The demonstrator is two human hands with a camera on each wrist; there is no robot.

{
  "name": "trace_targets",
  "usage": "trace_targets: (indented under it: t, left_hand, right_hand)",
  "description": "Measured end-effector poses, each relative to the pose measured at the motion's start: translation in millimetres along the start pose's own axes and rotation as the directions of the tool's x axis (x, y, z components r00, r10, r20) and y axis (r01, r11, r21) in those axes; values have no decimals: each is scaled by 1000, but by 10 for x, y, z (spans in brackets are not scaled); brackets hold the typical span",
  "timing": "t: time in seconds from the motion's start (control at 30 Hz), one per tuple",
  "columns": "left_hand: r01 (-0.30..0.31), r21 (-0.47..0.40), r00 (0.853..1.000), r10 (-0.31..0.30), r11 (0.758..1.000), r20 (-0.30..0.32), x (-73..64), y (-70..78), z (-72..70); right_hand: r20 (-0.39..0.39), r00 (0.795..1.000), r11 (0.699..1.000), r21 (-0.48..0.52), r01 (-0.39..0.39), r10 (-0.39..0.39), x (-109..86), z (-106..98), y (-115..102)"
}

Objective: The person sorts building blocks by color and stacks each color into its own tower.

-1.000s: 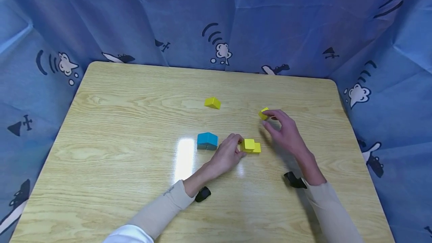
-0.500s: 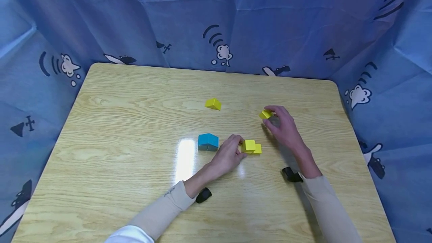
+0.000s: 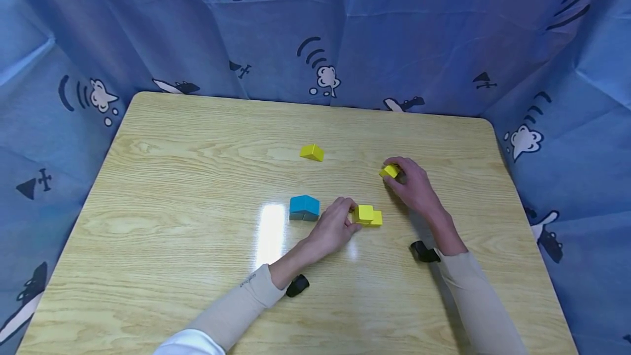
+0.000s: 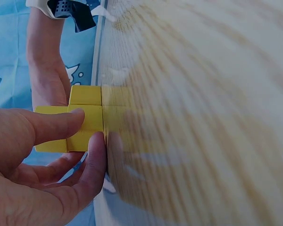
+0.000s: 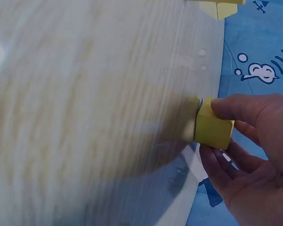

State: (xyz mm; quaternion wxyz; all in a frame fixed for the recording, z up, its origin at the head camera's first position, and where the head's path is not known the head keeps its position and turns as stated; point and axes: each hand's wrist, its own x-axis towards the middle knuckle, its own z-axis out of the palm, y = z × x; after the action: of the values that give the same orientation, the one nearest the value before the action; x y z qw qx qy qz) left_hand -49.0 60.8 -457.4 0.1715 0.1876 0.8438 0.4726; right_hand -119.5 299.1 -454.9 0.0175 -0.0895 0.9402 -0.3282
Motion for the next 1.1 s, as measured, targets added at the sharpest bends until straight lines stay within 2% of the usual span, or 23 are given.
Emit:
trace_targets:
  t: [0.23,0.6,0.8,1.1]
  left_hand:
    - [-4,6,1000,4,1000,2,-11,-6,3]
    - [-1,1,1000,1,1000,1,-14,-7,-1]
    - [-2,1,1000,2,1000,1,-9,-10,-2]
    - [-6,0,1000,6,1000,-4,-5,-13,2]
  right_hand:
    - [8,1000,999,42,-1,1,-67,-42,-23]
    - [36,999,996,87,12,-16,-289,-116,-122]
    - [50,997,992,111,56,-62,-382,-120,-142]
    - [91,992,981,178,75,-93,-529,-111,-156]
